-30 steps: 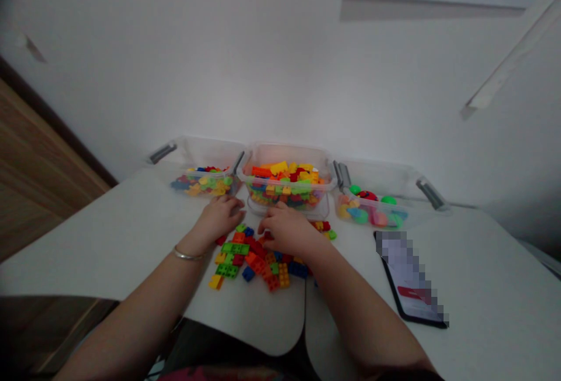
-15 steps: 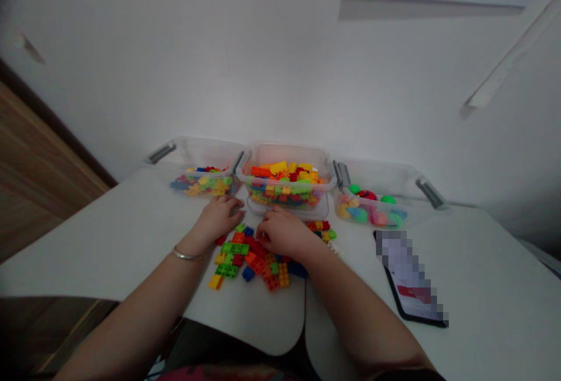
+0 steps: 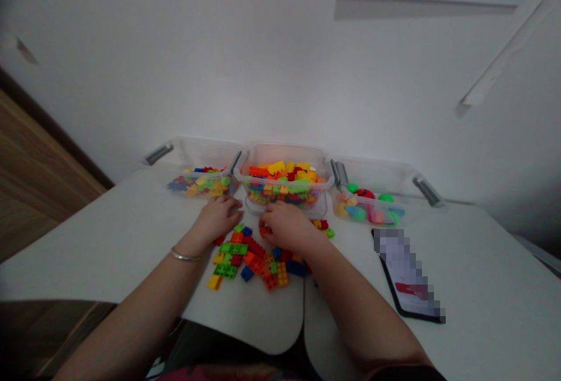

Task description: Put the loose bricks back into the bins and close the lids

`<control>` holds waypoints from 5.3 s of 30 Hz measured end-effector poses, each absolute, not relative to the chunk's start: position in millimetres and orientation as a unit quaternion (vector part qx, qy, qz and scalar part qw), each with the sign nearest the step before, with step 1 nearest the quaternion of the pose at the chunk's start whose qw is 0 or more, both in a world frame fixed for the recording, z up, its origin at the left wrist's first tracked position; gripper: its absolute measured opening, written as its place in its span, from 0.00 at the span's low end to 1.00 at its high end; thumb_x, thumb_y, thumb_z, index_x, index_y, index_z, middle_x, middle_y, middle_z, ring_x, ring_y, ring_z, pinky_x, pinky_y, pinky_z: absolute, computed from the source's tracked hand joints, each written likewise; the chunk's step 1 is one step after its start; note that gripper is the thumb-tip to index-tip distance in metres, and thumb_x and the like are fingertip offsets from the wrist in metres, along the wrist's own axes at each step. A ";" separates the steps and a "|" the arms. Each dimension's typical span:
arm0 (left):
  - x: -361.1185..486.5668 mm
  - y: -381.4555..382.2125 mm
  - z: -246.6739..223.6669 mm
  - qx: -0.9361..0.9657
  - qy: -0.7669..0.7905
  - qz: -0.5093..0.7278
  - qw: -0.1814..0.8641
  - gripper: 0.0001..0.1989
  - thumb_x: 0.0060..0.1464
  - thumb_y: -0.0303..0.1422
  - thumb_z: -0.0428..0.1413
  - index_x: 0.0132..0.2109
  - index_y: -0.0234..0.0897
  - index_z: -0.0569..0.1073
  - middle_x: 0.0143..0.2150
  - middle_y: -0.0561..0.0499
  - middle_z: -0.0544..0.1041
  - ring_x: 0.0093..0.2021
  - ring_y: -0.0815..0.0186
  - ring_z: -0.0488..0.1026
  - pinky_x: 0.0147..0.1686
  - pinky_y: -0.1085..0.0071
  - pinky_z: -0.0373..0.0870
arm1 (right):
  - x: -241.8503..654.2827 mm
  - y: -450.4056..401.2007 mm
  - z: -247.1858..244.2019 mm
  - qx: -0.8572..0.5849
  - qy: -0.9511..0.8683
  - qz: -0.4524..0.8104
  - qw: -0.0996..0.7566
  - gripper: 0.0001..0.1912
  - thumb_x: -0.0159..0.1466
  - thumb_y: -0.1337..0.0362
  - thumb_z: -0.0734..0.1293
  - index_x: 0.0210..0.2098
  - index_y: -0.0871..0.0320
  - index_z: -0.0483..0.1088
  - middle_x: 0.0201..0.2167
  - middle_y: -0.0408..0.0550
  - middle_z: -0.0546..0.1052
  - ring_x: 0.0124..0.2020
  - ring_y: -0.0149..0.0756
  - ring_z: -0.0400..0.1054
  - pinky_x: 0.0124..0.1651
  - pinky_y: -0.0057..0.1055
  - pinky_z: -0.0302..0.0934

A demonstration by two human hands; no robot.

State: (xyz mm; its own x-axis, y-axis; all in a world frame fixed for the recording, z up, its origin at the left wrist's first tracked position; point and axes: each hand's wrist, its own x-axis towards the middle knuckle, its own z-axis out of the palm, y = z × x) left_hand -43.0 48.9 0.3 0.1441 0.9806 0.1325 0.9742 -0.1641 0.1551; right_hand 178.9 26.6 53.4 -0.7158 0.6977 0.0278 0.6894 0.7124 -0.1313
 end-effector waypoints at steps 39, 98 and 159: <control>-44.7 51.4 -1.9 0.754 0.648 0.100 0.027 0.18 0.60 0.39 0.52 0.52 0.39 0.77 0.52 0.41 0.77 0.56 0.52 0.70 0.57 0.59 0.67 | 254.4 79.7 48.8 -0.577 -0.636 -0.150 0.489 0.12 0.62 0.55 0.67 0.39 0.53 0.77 0.56 0.56 0.70 0.64 0.56 0.53 0.64 0.60 0.51; -42.6 48.4 2.8 0.756 0.648 0.086 0.017 0.18 0.60 0.39 0.52 0.52 0.38 0.78 0.51 0.41 0.77 0.56 0.51 0.70 0.57 0.59 0.67 | 203.6 14.2 94.7 -0.366 -0.889 -0.025 0.272 0.07 0.65 0.64 0.68 0.41 0.55 0.77 0.38 0.49 0.78 0.40 0.39 0.70 0.45 0.35 0.60; -45.8 51.6 -3.3 0.761 0.642 0.097 0.018 0.18 0.60 0.39 0.52 0.52 0.38 0.78 0.51 0.41 0.76 0.55 0.53 0.71 0.57 0.61 0.66 | 163.0 17.3 38.9 -0.442 -0.897 0.015 0.017 0.12 0.63 0.66 0.66 0.44 0.58 0.79 0.43 0.54 0.81 0.46 0.48 0.74 0.45 0.38 0.67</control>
